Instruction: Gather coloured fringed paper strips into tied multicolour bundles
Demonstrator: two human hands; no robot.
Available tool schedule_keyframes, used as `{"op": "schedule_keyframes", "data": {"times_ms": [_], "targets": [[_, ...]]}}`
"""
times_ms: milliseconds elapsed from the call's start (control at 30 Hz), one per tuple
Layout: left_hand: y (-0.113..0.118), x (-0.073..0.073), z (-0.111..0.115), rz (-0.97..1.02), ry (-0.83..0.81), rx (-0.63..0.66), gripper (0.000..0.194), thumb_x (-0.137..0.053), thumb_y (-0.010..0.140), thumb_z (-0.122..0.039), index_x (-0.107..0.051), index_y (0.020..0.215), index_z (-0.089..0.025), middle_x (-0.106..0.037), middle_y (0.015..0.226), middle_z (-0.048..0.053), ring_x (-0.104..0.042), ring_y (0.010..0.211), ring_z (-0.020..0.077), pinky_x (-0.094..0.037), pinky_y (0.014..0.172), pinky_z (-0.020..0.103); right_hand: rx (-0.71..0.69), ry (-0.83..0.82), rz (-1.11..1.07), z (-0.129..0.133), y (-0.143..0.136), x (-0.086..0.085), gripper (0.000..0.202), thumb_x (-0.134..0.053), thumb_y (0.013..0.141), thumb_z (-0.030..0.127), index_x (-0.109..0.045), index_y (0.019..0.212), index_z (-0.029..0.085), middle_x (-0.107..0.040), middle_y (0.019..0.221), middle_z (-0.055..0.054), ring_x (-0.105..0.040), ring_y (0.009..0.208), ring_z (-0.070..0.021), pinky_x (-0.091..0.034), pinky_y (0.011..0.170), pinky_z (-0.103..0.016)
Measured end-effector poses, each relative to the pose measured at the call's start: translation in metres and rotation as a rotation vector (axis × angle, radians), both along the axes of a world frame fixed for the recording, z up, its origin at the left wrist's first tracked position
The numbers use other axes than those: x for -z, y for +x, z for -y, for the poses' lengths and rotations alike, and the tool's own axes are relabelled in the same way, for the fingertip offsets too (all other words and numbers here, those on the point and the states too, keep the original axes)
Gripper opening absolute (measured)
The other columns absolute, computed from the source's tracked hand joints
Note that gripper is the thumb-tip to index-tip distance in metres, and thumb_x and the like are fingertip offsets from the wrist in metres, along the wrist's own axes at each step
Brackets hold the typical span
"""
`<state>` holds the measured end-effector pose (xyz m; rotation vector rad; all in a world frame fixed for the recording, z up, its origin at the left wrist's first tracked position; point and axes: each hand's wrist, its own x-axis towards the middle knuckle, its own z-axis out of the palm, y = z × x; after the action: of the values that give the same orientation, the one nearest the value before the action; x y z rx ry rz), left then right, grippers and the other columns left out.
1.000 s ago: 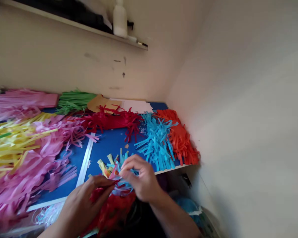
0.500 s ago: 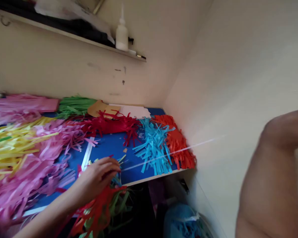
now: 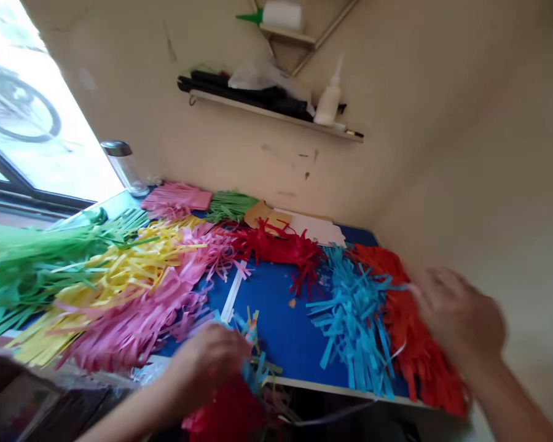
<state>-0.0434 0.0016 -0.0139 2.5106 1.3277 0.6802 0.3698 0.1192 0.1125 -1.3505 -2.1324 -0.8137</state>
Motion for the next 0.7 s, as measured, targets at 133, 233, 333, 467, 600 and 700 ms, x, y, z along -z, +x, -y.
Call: {"op": "schedule_keyframes", "data": {"times_ms": [133,233,333,467,600,700], "targets": [[-0.107,0.001,-0.061,-0.26,0.006,-0.321,0.029,-0.046,0.087,-0.01,-0.072,0.093,-0.021,-0.074,0.093,0.009,-0.066,0.086,0.0221,-0.048,0.078,0.036,-0.282,-0.207,0.212,-0.01,-0.075,0.054,0.03,-0.048,0.099,0.036,-0.071,0.111,0.022,-0.069,0.118,-0.011,-0.064,0.099,-0.0255,-0.039,0.088,-0.044],[-0.147,0.01,-0.08,-0.324,0.021,-0.312,0.024,-0.05,0.088,-0.014,-0.072,0.093,-0.022,-0.073,0.098,0.011,-0.063,0.094,0.0249,-0.045,0.084,0.04,-0.497,-0.388,0.146,-0.006,-0.141,0.087,0.023,-0.053,0.096,0.029,-0.071,0.109,0.022,-0.07,0.116,-0.01,-0.064,0.099,-0.0232,-0.037,0.091,-0.043],[-0.155,0.018,-0.079,-0.352,0.045,-0.27,0.024,-0.048,0.093,-0.023,-0.071,0.09,-0.023,-0.071,0.1,0.01,-0.059,0.097,0.0247,-0.041,0.089,0.042,-0.613,-0.538,0.087,-0.003,-0.19,0.102,0.021,-0.06,0.093,0.028,-0.07,0.11,0.021,-0.07,0.116,-0.011,-0.064,0.101,-0.025,-0.036,0.092,-0.044],[-0.16,0.022,-0.08,-0.352,0.056,-0.233,0.033,-0.041,0.096,-0.027,-0.07,0.081,-0.022,-0.07,0.091,0.007,-0.057,0.092,0.0224,-0.038,0.089,0.041,-0.72,-0.652,-0.004,-0.003,-0.233,0.109,0.019,-0.061,0.093,0.03,-0.07,0.107,0.022,-0.071,0.113,-0.01,-0.064,0.102,-0.0243,-0.034,0.093,-0.044],[-0.174,0.023,-0.089,-0.315,0.055,-0.235,0.031,-0.047,0.094,-0.033,-0.07,0.075,-0.023,-0.069,0.087,0.004,-0.056,0.09,0.0208,-0.038,0.084,0.037,-0.78,-0.752,-0.097,-0.006,-0.266,0.113,0.014,-0.064,0.091,0.03,-0.071,0.101,0.021,-0.074,0.107,-0.005,-0.065,0.101,-0.0207,-0.034,0.092,-0.04],[-0.183,0.022,-0.092,-0.287,0.053,-0.248,0.03,-0.051,0.091,-0.037,-0.07,0.073,-0.023,-0.069,0.087,0.004,-0.055,0.09,0.0201,-0.039,0.082,0.034,-0.765,-0.82,-0.163,-0.01,-0.287,0.118,0.011,-0.066,0.09,0.027,-0.071,0.097,0.021,-0.075,0.105,-0.003,-0.066,0.101,-0.0187,-0.034,0.091,-0.038]]}}
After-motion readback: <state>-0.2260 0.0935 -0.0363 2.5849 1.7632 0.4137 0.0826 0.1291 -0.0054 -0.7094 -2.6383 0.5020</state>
